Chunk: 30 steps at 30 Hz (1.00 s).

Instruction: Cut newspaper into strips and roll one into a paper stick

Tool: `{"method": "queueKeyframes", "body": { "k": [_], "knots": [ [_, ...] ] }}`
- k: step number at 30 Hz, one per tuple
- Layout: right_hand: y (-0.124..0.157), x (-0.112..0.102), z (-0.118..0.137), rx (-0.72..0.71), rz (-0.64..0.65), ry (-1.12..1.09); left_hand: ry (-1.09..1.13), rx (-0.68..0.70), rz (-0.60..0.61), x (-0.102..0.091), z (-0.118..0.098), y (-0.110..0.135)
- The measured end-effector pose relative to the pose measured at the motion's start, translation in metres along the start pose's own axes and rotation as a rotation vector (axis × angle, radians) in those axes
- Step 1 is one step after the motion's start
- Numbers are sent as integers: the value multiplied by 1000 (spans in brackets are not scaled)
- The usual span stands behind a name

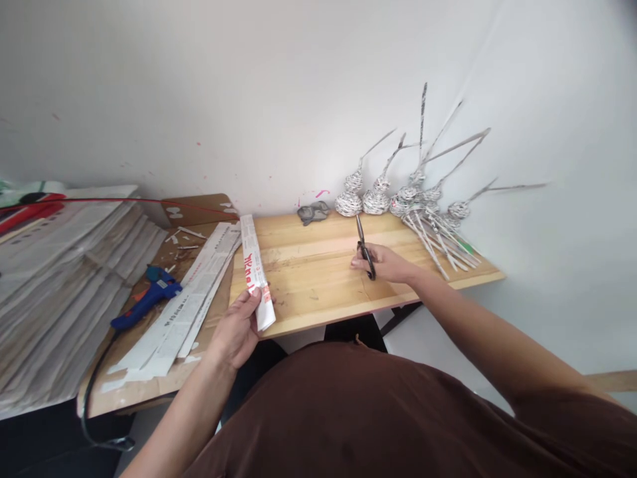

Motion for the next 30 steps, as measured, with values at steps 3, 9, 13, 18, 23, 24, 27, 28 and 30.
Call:
{"method": "queueKeyframes", "body": {
  "k": [3,9,13,18,23,24,27,28,30],
  "knots": [
    [32,-9,-3,181,311,65,12,-5,-2,-2,0,1],
    [120,-68,-5,585,502,175,34,-7,27,1,2,-2],
    [115,-77,9,354,403,247,-9,-20,104,13,1,-6],
    [93,-19,-5,311,258,50,-33,-52,192,34,-9,-7],
    [88,76,10,143,408,-254,25,-71,189,51,-29,-10],
    [89,89,17,120,444,-302,36,-63,199,56,-33,-11],
    [93,115,36,122,516,-399,63,-37,221,71,-43,-13],
    [94,119,40,139,518,-410,70,-31,223,76,-44,-14],
    [95,121,43,182,484,-419,80,-24,225,85,-43,-15]
  ]
}}
Point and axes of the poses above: each hand's wrist, its own y-axis away from the middle knuckle, its own x-axis out of the palm, z = x × y, the point moved 7 cm from there along -y, towards the middle knuckle, and after that the axes turned 4 degrees about -y, right-handed, at the moved point
